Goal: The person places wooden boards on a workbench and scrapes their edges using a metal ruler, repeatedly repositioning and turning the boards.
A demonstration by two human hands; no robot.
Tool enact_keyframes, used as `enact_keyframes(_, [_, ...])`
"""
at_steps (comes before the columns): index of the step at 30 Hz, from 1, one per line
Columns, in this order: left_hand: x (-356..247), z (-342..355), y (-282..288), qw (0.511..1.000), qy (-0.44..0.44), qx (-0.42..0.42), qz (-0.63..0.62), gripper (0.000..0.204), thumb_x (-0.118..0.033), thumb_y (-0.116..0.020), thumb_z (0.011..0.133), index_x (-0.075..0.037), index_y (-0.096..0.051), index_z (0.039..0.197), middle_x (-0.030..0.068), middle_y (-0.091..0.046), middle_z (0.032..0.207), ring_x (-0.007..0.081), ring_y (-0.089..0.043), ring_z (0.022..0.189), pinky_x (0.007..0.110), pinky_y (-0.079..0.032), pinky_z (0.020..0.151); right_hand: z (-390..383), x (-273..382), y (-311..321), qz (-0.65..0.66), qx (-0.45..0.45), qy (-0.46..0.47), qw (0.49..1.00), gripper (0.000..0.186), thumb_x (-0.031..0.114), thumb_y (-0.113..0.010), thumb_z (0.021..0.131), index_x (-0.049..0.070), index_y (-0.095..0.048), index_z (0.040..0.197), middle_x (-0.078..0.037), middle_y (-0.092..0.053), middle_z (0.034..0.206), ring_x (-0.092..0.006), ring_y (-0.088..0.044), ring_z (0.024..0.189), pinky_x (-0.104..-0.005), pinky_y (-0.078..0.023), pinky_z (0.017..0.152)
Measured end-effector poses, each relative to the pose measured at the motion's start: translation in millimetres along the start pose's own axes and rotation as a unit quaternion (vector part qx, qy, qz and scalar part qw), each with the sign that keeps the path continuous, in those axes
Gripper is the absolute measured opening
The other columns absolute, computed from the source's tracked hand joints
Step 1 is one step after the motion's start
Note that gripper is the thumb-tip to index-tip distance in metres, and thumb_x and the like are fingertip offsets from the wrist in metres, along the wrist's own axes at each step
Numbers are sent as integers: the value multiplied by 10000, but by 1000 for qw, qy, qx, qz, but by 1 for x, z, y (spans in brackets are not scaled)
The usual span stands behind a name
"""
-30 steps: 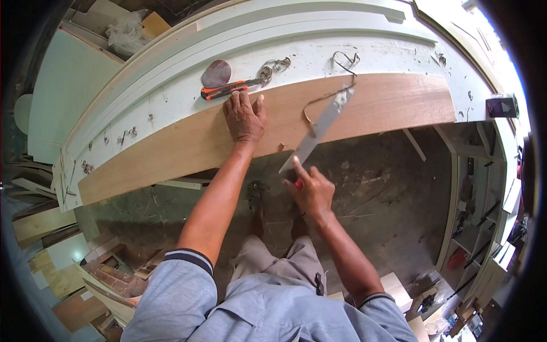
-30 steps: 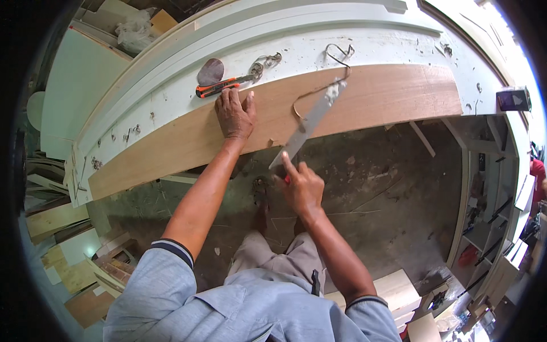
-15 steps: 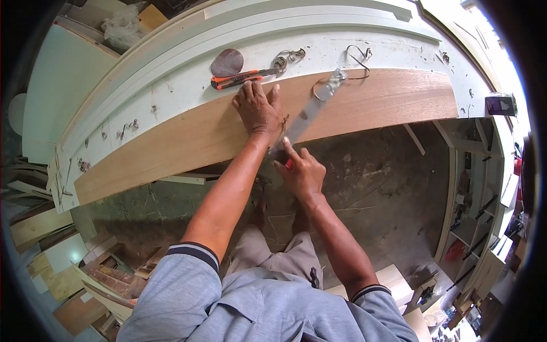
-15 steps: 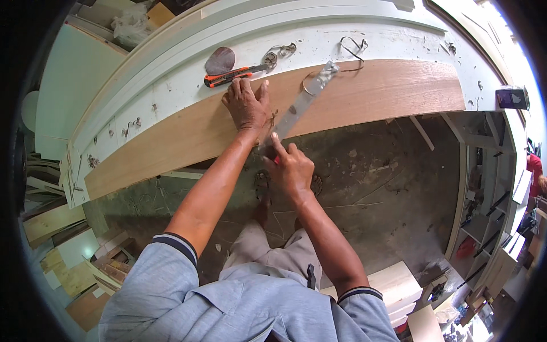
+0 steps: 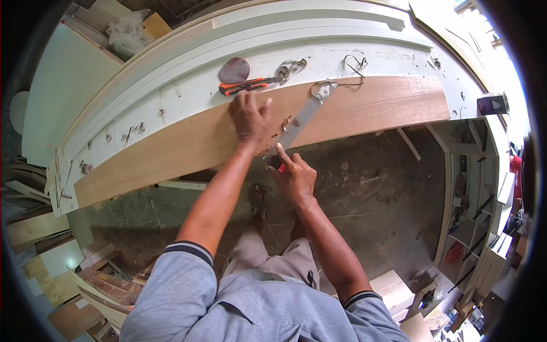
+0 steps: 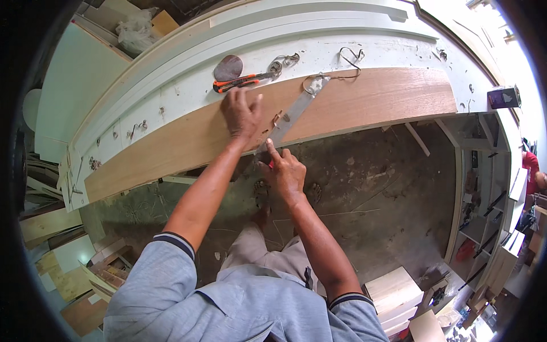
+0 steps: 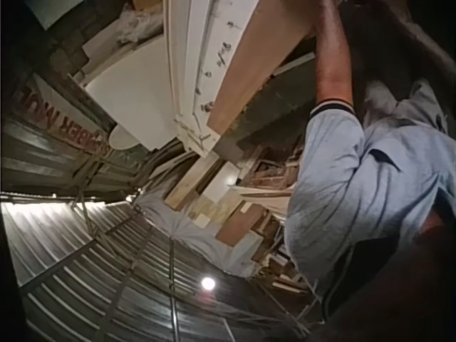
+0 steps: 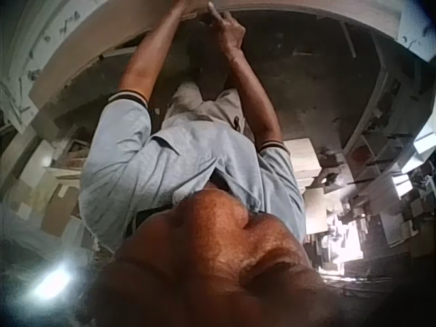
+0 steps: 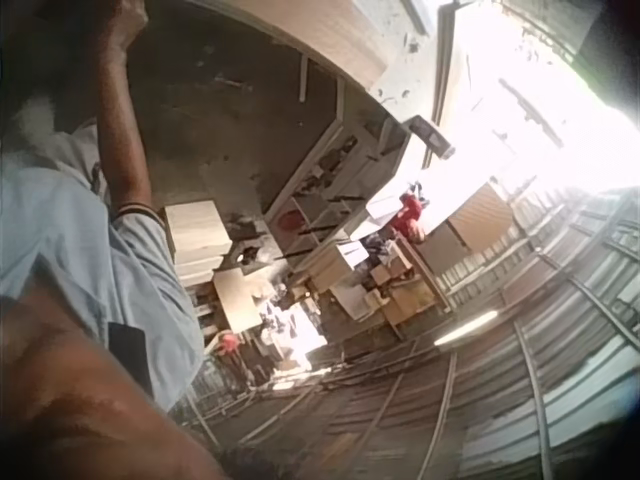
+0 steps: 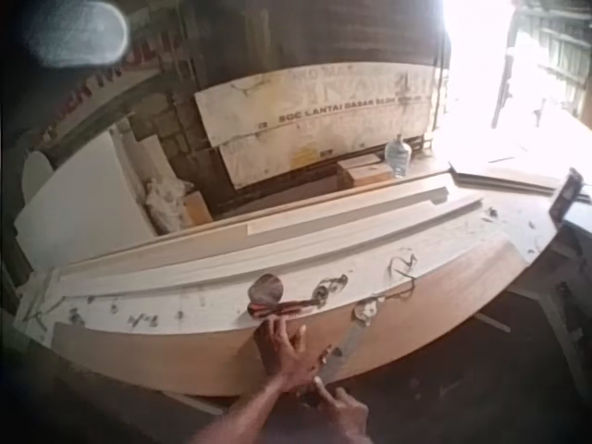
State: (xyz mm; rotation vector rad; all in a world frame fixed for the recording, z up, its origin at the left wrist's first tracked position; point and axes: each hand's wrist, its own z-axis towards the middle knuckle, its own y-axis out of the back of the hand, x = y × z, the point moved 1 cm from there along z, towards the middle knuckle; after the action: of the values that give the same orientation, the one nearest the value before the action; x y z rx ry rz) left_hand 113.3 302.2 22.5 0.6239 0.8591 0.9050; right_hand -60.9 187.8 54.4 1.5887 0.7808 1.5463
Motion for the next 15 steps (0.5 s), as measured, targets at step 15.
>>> enact_keyframes(15, [60,-11,38,992,44,42,115,355,-423,-644,962,-74,-648,1024,130,-579,1023,332,-579,1024,479,-421,932,-22,25,-13,-1,10,21,1000,692,386,-858,754,242,-636,1394,-56,-561,781,-246,-643,670,-389,-519,564])
